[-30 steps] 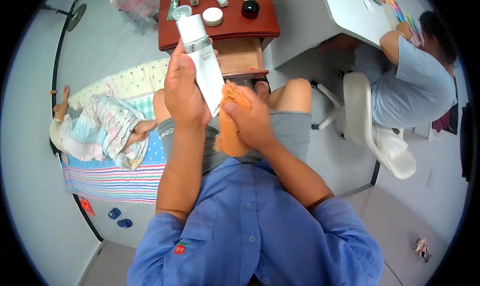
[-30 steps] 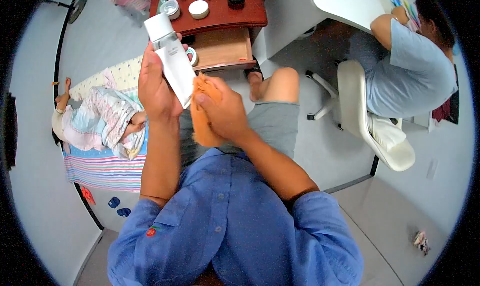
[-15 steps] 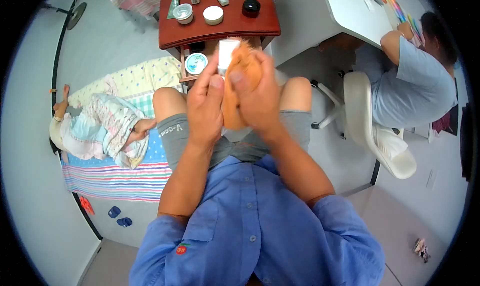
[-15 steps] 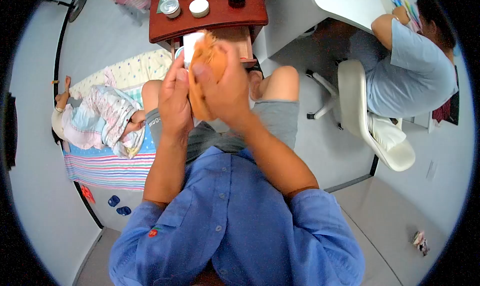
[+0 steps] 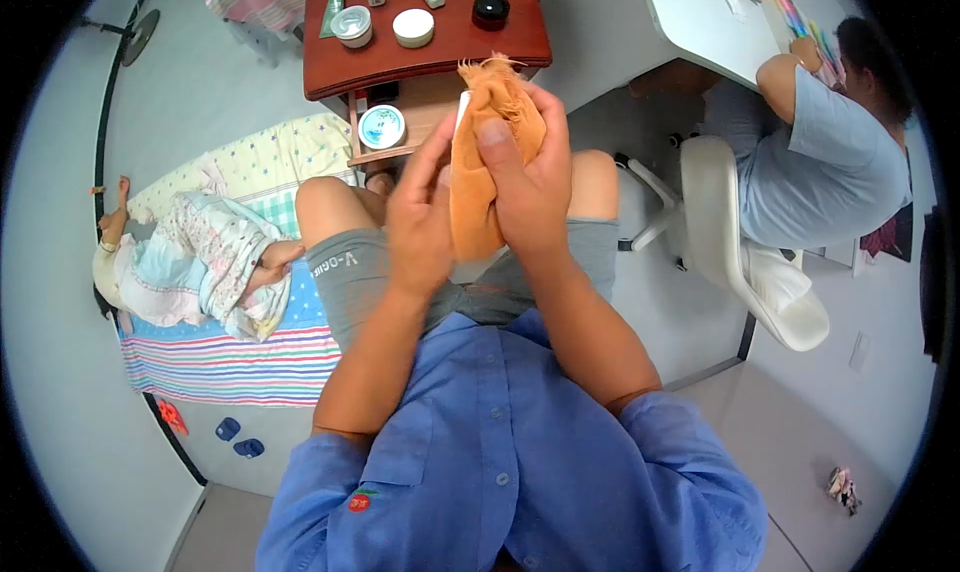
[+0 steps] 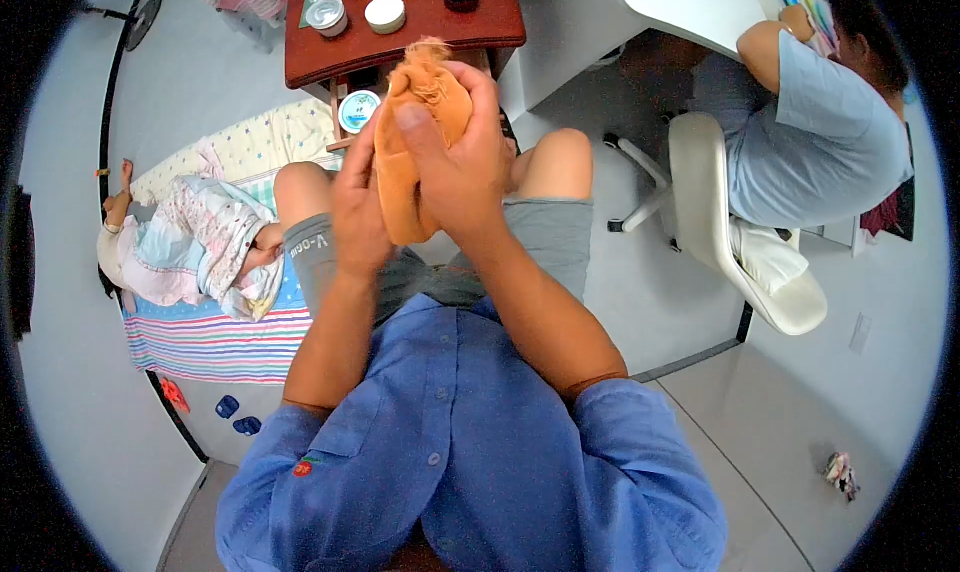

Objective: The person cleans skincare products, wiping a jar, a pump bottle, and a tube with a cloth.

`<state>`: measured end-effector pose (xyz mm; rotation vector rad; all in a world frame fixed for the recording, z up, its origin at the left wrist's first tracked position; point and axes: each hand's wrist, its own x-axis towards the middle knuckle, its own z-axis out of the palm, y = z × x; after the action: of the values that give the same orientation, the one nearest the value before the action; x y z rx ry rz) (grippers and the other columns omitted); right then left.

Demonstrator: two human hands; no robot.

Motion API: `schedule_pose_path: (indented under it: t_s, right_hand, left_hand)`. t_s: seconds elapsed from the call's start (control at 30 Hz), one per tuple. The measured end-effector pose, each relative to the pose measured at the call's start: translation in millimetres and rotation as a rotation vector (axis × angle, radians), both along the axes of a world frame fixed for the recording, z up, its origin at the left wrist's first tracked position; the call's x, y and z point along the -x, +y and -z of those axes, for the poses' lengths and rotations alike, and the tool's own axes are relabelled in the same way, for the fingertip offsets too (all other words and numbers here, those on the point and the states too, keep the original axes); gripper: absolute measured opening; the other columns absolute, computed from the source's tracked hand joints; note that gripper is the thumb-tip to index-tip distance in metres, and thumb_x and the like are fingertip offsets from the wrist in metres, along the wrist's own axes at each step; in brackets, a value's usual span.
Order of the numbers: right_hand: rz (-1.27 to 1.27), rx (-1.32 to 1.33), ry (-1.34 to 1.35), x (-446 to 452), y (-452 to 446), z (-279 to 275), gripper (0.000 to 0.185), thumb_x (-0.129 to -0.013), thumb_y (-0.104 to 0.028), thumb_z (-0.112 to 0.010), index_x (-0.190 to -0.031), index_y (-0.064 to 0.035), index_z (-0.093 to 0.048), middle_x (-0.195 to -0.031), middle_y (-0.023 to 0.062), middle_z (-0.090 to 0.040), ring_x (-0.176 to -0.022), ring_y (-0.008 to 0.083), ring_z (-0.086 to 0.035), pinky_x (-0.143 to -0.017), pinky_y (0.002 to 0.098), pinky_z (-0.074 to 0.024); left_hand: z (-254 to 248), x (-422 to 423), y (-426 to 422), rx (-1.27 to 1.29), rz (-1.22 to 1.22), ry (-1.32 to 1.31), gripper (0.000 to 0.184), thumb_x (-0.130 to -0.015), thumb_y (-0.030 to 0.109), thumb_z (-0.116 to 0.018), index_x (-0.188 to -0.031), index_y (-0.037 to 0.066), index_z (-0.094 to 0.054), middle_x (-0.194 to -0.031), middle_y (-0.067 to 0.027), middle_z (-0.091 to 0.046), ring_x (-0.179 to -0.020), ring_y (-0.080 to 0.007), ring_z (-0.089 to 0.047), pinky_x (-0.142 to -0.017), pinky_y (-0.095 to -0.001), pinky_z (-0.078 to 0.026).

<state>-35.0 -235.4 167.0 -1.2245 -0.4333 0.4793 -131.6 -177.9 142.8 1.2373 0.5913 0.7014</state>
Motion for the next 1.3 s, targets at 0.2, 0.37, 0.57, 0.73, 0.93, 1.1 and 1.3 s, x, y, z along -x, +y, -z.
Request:
schedule_pose_path:
  t_s: [0.2,0.37,0.57,0.73,0.93,1.1,1.3]
  right_hand:
    - [0.034,0.399,-0.682,39,0,18,0.059,-0.093,-0.02,-0.071,-0.139,0.0038,-0.042,-0.13,0.02,-0.058,-0.114,0.0307,-0.062,-0.102,0.0407,-0.0479]
    - [-0.25,0.219,-0.095,50,-6,23,0.06,-0.092,-0.018,-0.072,-0.14,0.0033,-0.043,-0.123,0.0186,-0.062,-0.113,0.0275,-0.064,-0.101,0.0391,-0.0489]
    - [-0.248,0.234,-0.008,31,-15,10,0.047,-0.087,-0.008,-0.073,-0.129,0.0017,-0.054,-0.11,0.0088,-0.068,-0.101,0.0157,-0.067,-0.09,0.0314,-0.054]
    - [-0.303,0.235,0.134,11,-36,23,0.039,-0.086,-0.006,-0.072,-0.122,-0.0007,-0.06,-0.11,0.0047,-0.068,-0.098,0.0108,-0.066,-0.086,0.027,-0.0539]
    - [-0.451,0.094,0.395,3,-44,19,0.038,-0.086,-0.007,-0.071,-0.122,-0.0017,-0.061,-0.107,0.0028,-0.067,-0.095,0.0109,-0.064,-0.086,0.0268,-0.0527]
    - [-0.511,0.05,0.416,3,-36,8,0.035,-0.09,-0.009,-0.071,-0.122,-0.0009,-0.06,-0.107,0.0034,-0.066,-0.096,0.0109,-0.064,-0.086,0.027,-0.0525]
    - [-0.254,0.084,0.287,20,-22,16,0.036,-0.092,-0.013,-0.074,-0.122,0.0007,-0.058,-0.112,0.0077,-0.066,-0.097,0.0112,-0.065,-0.083,0.0277,-0.0545]
  left_hand:
    - [3,-2,17,0.32,-0.117,-0.316,0.049,-0.109,0.016,-0.047,-0.153,-0.002,-0.038,-0.138,-0.015,-0.058,-0.119,-0.0231,-0.062,-0.101,-0.0338,-0.053]
    - [6,2,35,0.285,-0.15,-0.366,0.049,-0.109,0.018,-0.047,-0.153,-0.002,-0.037,-0.137,-0.016,-0.056,-0.117,-0.0211,-0.062,-0.098,-0.0347,-0.056]
    - [-8,0,18,0.195,-0.221,-0.08,0.047,-0.101,0.002,-0.058,-0.146,-0.005,-0.048,-0.118,-0.0067,-0.058,-0.102,-0.0109,-0.058,-0.09,-0.0256,-0.05]
    - [-10,10,25,0.246,-0.039,-0.056,0.047,-0.103,0.013,-0.058,-0.145,-0.005,-0.046,-0.128,-0.0133,-0.062,-0.114,-0.0167,-0.061,-0.099,-0.0303,-0.05]
    - [-10,10,20,0.246,0.195,-0.139,0.059,-0.108,0.037,-0.05,-0.147,-0.006,-0.043,-0.138,-0.0169,-0.058,-0.122,-0.0228,-0.06,-0.106,-0.0379,-0.047]
    - [-2,10,15,0.566,0.269,-0.513,0.064,-0.109,0.025,-0.048,-0.159,0.001,-0.018,-0.145,-0.023,-0.052,-0.13,-0.0313,-0.057,-0.11,-0.0433,-0.048]
    - [-3,17,9,0.419,-0.003,-0.376,0.064,-0.108,0.03,-0.05,-0.157,0.003,-0.021,-0.139,-0.0242,-0.056,-0.127,-0.0316,-0.059,-0.108,-0.0434,-0.049]
